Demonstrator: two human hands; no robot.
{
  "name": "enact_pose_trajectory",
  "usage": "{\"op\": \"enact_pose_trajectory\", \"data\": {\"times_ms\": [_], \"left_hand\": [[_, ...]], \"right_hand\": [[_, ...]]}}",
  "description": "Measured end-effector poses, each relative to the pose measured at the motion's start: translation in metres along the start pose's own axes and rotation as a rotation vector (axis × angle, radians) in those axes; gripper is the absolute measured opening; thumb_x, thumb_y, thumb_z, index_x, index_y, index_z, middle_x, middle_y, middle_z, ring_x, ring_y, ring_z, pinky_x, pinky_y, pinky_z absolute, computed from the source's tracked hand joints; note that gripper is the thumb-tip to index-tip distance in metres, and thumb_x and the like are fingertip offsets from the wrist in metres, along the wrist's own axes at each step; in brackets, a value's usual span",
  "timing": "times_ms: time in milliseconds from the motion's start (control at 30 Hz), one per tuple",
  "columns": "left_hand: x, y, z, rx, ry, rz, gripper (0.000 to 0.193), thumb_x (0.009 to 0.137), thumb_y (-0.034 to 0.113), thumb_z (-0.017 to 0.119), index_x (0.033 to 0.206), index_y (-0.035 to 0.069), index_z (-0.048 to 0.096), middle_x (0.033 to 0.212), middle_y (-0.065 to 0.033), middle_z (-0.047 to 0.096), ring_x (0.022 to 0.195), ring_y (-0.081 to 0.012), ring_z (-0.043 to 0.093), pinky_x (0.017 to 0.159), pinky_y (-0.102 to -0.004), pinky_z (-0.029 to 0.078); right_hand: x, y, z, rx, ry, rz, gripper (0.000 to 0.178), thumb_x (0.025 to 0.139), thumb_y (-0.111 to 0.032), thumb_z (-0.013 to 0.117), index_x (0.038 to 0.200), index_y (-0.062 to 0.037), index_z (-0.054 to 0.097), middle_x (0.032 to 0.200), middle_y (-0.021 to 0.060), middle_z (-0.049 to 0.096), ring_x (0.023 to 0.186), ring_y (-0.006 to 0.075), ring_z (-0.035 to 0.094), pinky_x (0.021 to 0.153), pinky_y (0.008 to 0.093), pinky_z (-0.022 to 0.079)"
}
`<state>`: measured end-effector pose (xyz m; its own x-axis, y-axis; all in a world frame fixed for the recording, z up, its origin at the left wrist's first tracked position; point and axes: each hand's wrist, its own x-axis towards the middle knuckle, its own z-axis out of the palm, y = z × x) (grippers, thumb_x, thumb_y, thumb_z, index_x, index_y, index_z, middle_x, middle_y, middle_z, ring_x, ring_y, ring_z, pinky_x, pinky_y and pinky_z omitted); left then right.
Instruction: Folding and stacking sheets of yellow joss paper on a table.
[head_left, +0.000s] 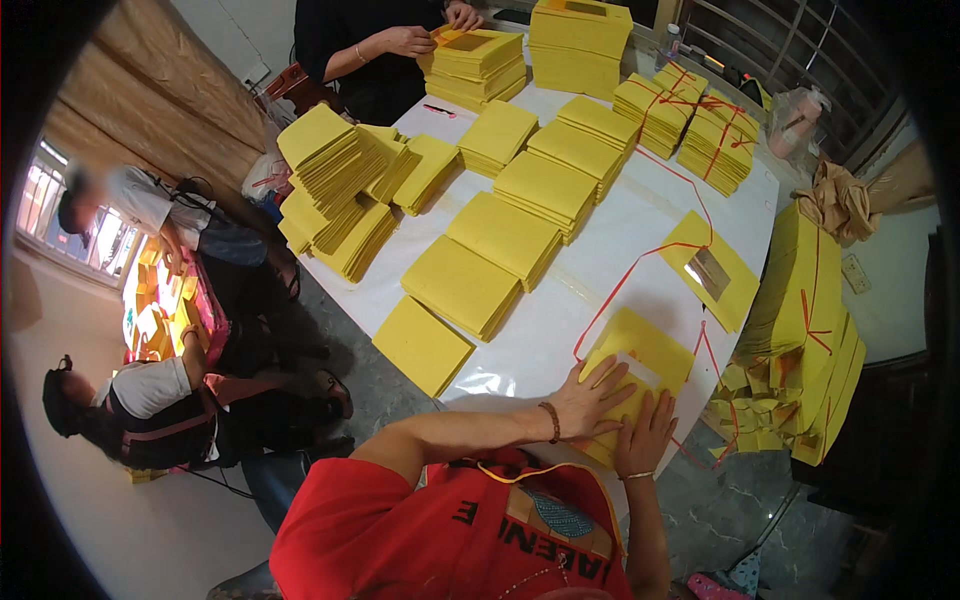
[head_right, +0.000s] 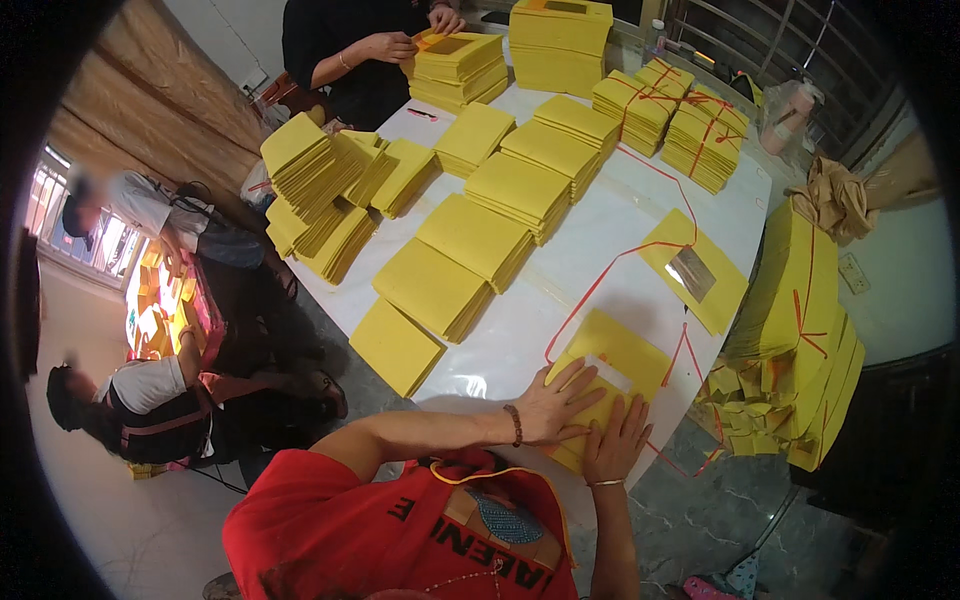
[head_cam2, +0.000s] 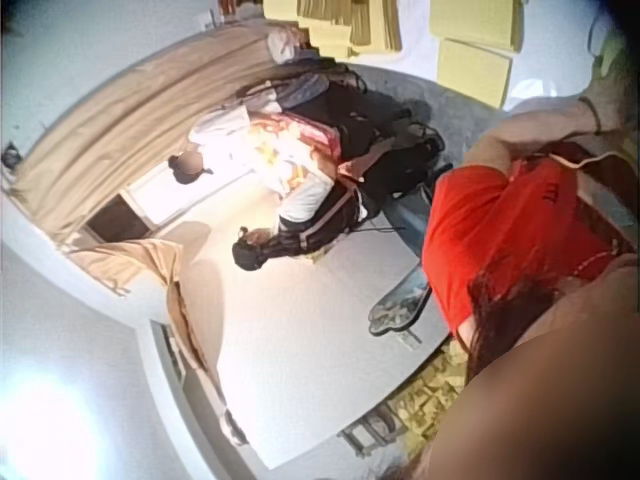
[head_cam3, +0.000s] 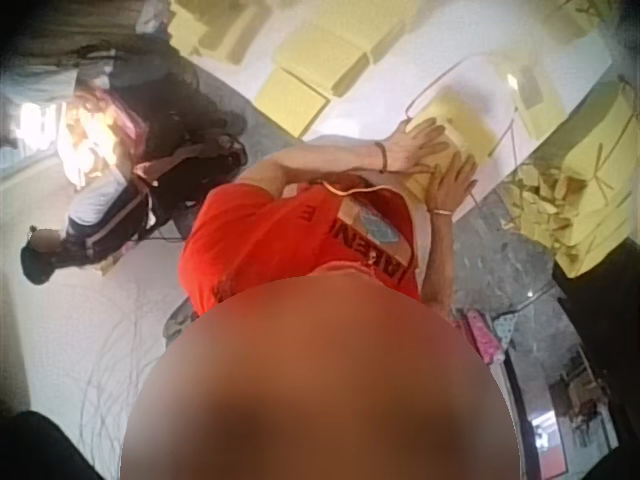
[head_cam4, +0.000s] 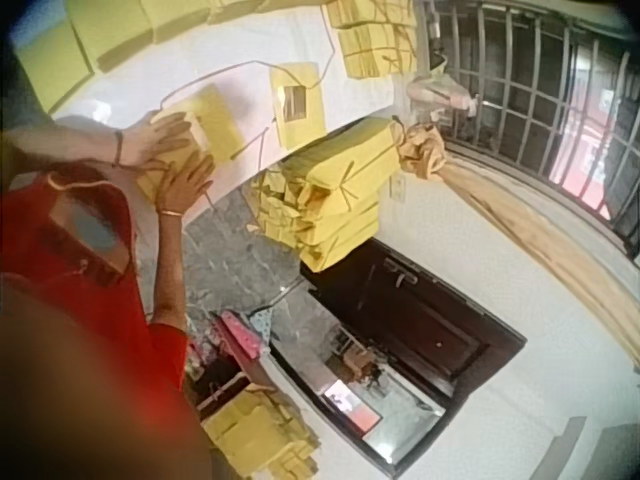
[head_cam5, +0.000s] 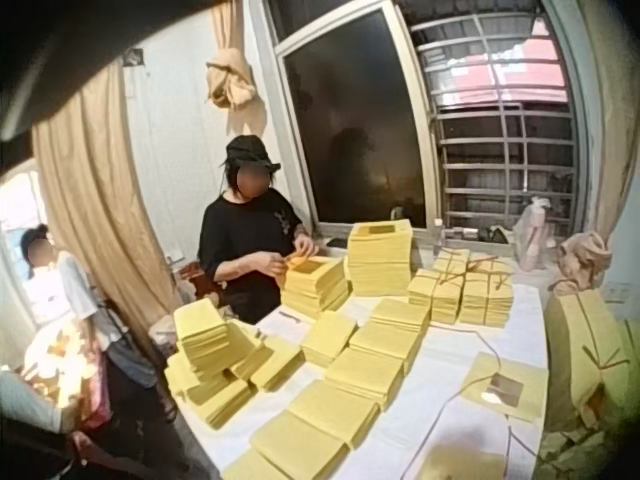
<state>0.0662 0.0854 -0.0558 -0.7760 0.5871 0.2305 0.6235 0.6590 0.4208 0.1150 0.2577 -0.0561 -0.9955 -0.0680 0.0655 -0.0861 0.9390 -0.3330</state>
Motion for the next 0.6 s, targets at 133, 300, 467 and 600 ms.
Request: {"op": "enact_pose_trajectory", "data": {"times_ms": [133, 300, 467, 600], "left_hand": [[0.0, -0.001, -0.015, -0.017, 0.099, 0.119, 0.062, 0.076, 0.048, 0.058, 0.126, 0.014, 0.048, 0.137, -0.0168, 0.032, 0.131, -0.0338, 0.022, 0.099, -0.055, 0.022], [-0.004, -0.008, -0.009, -0.049, -0.018, 0.36, 0.06, 0.071, 0.049, 0.062, 0.116, 0.009, 0.055, 0.126, -0.0153, 0.043, 0.119, -0.0306, 0.037, 0.094, -0.0451, 0.03], [-0.006, 0.008, 0.004, 0.282, -0.159, 0.473, 0.058, 0.071, 0.044, 0.061, 0.11, 0.001, 0.055, 0.114, -0.0158, 0.052, 0.1, -0.0258, 0.049, 0.08, -0.0374, 0.038], [-0.004, 0.035, -0.002, 0.542, -0.287, 0.4, 0.054, 0.079, 0.038, 0.051, 0.119, 0.002, 0.052, 0.11, -0.0255, 0.053, 0.098, -0.0342, 0.052, 0.075, -0.0379, 0.041]], "right_hand": [[0.002, -0.004, -0.004, -0.068, -0.01, 0.033, 0.055, 0.088, -0.031, 0.041, 0.135, -0.0048, 0.032, 0.145, 0.0204, 0.019, 0.134, 0.0382, 0.016, 0.106, 0.0546, 0.01], [0.003, -0.002, -0.003, -0.05, -0.008, 0.008, 0.056, 0.088, -0.034, 0.04, 0.135, -0.0042, 0.033, 0.144, 0.0213, 0.02, 0.134, 0.0377, 0.016, 0.105, 0.057, 0.009], [0.001, 0.038, 0.014, 0.356, -0.018, -0.1, 0.056, 0.09, -0.031, 0.04, 0.138, -0.004, 0.028, 0.146, 0.0204, 0.016, 0.136, 0.0364, 0.011, 0.107, 0.0521, 0.007], [-0.009, 0.018, -0.012, 0.419, 0.065, 0.058, 0.056, 0.092, -0.031, 0.038, 0.139, -0.0027, 0.025, 0.147, 0.0206, 0.012, 0.136, 0.0351, 0.009, 0.108, 0.046, 0.008]]}}
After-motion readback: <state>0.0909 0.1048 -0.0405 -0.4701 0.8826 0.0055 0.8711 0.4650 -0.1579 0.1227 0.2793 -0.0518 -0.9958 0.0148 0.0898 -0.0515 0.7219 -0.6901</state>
